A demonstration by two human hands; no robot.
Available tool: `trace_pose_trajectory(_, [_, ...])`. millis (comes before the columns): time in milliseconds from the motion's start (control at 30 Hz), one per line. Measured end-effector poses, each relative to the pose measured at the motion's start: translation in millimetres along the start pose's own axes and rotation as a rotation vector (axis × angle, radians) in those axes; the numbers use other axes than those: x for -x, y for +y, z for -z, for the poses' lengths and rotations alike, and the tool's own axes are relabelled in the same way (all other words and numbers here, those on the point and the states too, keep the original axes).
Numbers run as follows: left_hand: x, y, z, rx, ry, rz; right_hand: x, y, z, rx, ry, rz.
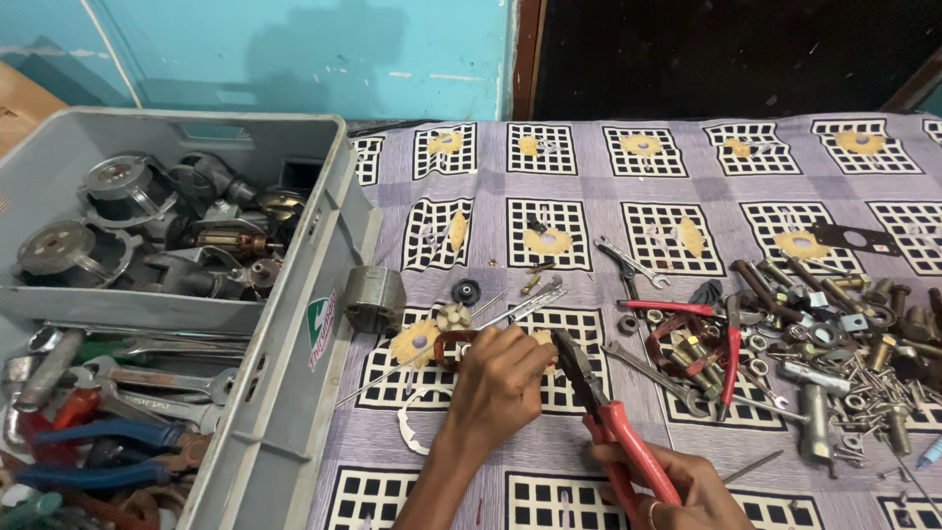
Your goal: The person removes a copper coil from a motor stator core by hand, shapes and trims the coil using pliers, and places motor components into a plastic crate.
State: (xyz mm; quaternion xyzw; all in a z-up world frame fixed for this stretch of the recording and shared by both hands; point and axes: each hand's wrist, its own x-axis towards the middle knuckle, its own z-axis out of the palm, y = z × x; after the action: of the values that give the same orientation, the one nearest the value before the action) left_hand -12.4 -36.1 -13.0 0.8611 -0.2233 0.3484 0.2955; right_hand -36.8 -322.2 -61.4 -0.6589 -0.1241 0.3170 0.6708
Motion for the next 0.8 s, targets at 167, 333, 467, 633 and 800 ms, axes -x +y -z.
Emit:
trace_pose_trajectory(167, [-2.8, 4.7, 4.4, 0.013, -0.004, -0.011, -1.1, 3.8, -1.5, -0.040, 0.008, -0.036])
trace_pose_trajectory(333, [-3.3, 7.3, 2.1, 0.042, -0.020, -0.016, -2.4, 12.0, -0.7, -0.057, 0.022, 0.025])
trace_pose_trajectory(467, [1.0, 2.8, -1.4, 0.038, -0.020, -0.007, -3.8, 16.7, -1.4, -0.115, 0.048, -0.008])
trace_pose_trajectory(633, [7.3, -6.0, -14.3, -0.002, -0.036, -0.014, -7.0, 21.3, -2.6, -0.039, 0.138, -0.070])
trace_pose_trajectory(800, [7.2, -4.8, -13.1, 0.011, -0.038, -0.004, -7.3, 16.3, -17.8, -0.014, 0.123, -0.054])
